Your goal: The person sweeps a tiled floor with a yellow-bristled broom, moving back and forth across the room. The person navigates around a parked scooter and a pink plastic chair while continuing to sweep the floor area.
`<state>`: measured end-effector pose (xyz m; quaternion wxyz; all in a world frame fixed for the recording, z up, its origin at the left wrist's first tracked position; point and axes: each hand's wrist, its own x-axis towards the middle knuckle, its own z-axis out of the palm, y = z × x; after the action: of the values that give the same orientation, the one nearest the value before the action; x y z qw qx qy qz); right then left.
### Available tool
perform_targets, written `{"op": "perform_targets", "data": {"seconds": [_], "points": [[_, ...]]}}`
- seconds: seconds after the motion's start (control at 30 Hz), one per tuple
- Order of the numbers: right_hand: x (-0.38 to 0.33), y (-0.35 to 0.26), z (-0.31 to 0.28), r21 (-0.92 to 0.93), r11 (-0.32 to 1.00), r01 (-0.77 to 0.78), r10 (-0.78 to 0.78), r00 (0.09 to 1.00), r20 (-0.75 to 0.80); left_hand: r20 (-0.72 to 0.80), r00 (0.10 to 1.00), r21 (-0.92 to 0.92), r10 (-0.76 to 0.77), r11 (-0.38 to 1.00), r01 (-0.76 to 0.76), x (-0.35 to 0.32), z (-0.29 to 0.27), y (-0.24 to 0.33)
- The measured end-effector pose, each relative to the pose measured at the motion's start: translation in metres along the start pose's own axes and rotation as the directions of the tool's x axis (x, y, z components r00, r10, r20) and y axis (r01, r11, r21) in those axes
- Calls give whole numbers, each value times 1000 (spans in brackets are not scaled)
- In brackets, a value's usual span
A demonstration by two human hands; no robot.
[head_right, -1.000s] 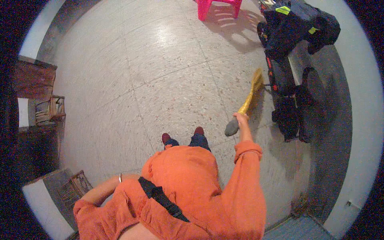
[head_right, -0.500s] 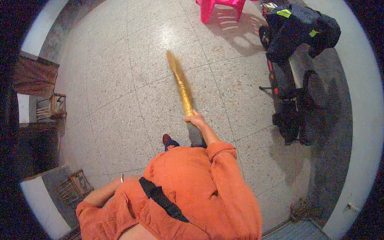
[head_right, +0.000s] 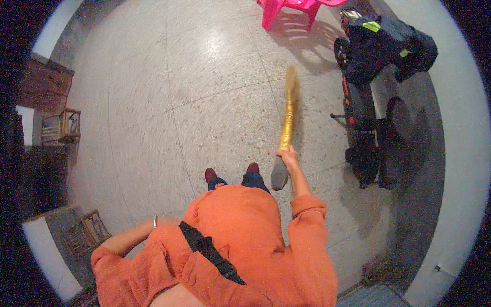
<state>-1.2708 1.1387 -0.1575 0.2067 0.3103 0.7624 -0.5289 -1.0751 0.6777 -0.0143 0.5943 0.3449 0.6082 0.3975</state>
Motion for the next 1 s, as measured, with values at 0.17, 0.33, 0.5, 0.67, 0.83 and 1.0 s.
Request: {"op": "perform_targets", "data": {"seconds": [0.17,0.33,0.5,0.67,0.83,1.0], "points": [[8,-16,15,93,985,-143,152,983,-101,-25,1000,-11,16,1000,-16,-10,9,-9],[5,-20,85,56,990,-126,127,992,-1,-43,999,-12,21,1000,-22,-23,16,-15],[-45,-40,196,-84,995,50,-28,969,245,-69,997,-17,17,1000,-18,-36,24,-23],[-63,-65,239,54,999,0,-34,781,623,-68,997,-20,22,1000,-23,-45,28,-27],[-97,-91,212,103,988,-113,-3,662,749,-75,996,-20,40,999,-42,-47,30,-33],[-119,-94,155,171,973,-157,18,786,618,-78,995,-11,63,998,-64,-45,29,-34]]}}
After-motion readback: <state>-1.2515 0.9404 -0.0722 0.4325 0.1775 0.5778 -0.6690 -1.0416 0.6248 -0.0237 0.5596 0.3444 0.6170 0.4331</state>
